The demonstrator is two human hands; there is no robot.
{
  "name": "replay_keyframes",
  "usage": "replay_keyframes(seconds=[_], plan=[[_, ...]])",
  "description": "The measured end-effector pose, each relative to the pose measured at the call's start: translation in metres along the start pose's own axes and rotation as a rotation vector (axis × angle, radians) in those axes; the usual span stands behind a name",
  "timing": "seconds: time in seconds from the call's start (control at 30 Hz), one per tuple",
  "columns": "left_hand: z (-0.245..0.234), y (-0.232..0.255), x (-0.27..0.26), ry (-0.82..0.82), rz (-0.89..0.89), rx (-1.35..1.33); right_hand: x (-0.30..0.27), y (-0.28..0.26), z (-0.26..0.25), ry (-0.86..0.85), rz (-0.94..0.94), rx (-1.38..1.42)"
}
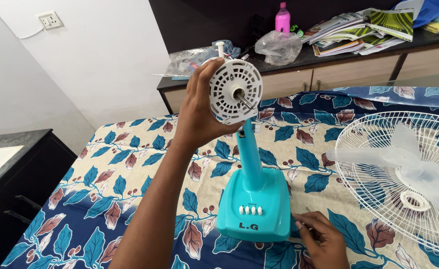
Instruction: The person uses a screwdriver to loosen and tighten screws on the rear motor housing of a small teal table fan. They repeatedly adjust the fan head and reposition the fan on the table while working on the same fasteners.
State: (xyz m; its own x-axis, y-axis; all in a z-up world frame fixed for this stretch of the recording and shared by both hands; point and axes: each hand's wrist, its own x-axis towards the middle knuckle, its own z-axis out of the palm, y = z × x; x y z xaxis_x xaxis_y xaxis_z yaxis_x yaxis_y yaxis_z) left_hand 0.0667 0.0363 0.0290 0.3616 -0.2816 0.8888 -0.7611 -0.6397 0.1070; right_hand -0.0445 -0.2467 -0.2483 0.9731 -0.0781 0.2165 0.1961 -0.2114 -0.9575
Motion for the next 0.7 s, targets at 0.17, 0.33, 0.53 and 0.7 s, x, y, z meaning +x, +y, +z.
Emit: replay_keyframes(seconds=[0.17,0.33,0.53,0.7], plan=[[-0.002,-0.001,0.000,0.015,0.018,0.002,0.004,-0.030,-0.002,0.115,-0.011,0.059],[-0.006,-0.002,-0.001,-0.007,0.002,-0.007,0.029,-0.101,-0.018,0.110,-0.354,0.195],[-0.009,-0.002,-0.004,-0.002,-0.009,-0.008,0.082,-0.190,-0.018,0.190,-0.526,0.016],[-0.008,-0.004,-0.005,0.033,0.010,0.022,0.117,-0.234,0.006,0.065,-0.665,0.194]])
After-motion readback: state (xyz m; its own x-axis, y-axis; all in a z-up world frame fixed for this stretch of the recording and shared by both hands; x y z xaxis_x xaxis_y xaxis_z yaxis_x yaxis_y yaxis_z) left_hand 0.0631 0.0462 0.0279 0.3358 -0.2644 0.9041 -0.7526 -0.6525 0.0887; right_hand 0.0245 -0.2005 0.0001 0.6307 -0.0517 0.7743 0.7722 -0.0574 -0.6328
